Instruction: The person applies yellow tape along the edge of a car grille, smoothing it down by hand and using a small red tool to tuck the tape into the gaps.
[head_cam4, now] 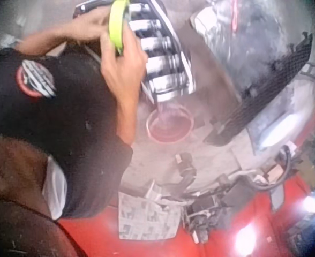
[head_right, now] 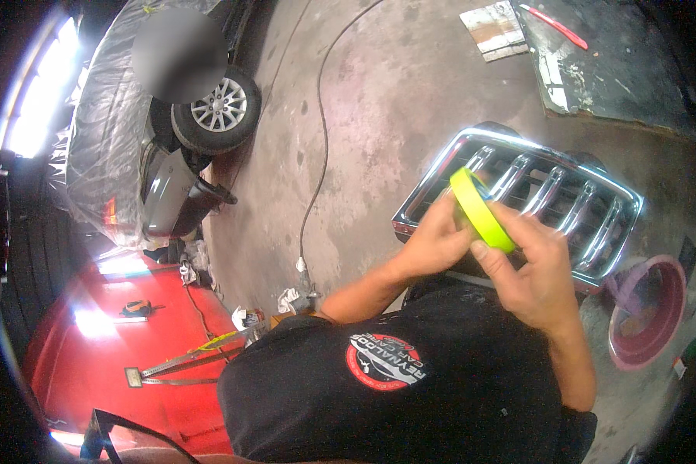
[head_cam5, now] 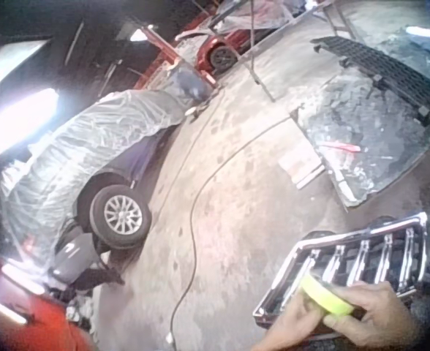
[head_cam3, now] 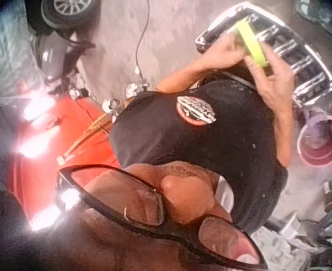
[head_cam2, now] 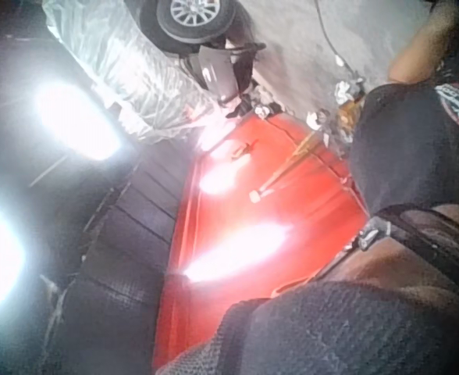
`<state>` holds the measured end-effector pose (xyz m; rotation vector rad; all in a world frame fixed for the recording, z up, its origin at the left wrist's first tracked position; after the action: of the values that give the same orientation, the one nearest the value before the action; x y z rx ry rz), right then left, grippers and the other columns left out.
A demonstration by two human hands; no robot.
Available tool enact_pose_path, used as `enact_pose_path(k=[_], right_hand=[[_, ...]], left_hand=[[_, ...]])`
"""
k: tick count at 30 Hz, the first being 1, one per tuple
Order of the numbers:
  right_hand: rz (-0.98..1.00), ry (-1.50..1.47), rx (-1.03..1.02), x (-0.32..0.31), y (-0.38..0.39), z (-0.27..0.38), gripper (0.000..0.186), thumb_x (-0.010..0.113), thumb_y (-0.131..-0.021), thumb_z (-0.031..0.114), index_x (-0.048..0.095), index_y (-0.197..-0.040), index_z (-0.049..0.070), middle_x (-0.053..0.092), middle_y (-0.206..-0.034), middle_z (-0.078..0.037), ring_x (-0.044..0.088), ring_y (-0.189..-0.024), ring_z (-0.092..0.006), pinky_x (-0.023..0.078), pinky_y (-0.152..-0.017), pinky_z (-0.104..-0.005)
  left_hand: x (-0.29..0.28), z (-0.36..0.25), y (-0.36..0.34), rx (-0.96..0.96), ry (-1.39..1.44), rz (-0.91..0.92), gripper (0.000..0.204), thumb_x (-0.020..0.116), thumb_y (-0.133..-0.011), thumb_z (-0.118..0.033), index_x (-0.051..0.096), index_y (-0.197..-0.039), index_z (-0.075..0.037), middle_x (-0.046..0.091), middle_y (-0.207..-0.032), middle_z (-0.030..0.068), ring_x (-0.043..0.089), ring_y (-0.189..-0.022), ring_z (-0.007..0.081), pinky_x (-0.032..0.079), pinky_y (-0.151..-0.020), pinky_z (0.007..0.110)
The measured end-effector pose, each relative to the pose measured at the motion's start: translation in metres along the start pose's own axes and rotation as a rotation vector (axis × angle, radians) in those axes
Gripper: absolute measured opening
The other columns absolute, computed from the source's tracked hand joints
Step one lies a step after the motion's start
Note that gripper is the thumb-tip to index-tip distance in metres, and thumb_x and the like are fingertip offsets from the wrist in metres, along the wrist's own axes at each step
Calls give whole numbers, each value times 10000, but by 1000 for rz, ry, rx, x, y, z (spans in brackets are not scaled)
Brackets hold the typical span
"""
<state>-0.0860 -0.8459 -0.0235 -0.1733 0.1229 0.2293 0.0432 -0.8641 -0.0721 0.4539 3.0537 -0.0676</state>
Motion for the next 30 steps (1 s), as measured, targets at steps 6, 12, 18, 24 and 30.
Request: enact_pose_path(k=[6, 12, 18, 24, 30], right_hand=[[1, -35, 15, -2, -1, -6, 373, 690, -818, 69, 622, -1157, -69, 685, -973, -199, 681, -895, -233, 499, -811, -318], [54, -72, -129, -20, 1, -22, 309, 651, -850, 53, 627, -1151, -14, 630, -1183, -172, 569, -1198, -282, 400, -1037, -368], [2, -192, 94, -20, 5, -46, 283, 631, -895, 92, 622, -1160, -5, 617, -1239, -171, 535, -1247, -283, 379, -1057, -379], [40, 57, 86, -18, 4, -22, 324, 714, -844, 116, 635, -1122, -32, 667, -1054, -189, 643, -944, -225, 482, -833, -339], [26, -41, 108, 3, -3, -9, 402, 754, -832, 153, 624, -1154, -49, 688, -895, -186, 664, -791, -207, 502, -717, -333]], left_hand=[[-19, -39, -15, 192, -520, -76, 485, 601, -823, 73, 564, -1296, -24, 687, -1135, 133, 666, -1035, 206, 536, -843, 301], [-21, -79, -20, 500, -594, -53, 398, 747, -664, 21, 673, -1052, -32, 700, -1012, 107, 675, -978, 265, 509, -917, 361], [-16, -72, -20, 417, -482, -42, 390, 822, -639, -42, 657, -992, -45, 690, -975, 107, 659, -945, 289, 508, -857, 381], [-11, -68, -18, 440, -811, -95, 350, 731, -725, -8, 668, -1065, -61, 700, -1019, 145, 696, -932, 253, 535, -841, 341], [-14, -4, -28, -168, -327, -68, 229, 651, -914, -120, 632, -1119, -20, 705, -862, 78, 681, -792, 154, 533, -709, 307]])
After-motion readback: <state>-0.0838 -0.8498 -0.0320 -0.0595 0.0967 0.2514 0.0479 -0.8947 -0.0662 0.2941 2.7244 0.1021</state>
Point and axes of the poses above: each hand's wrist, its own y-axis away from the middle knuckle, its own x-axis out of the palm, z = x × y, the point moved 9 cm from there along -y, towards the middle knuckle
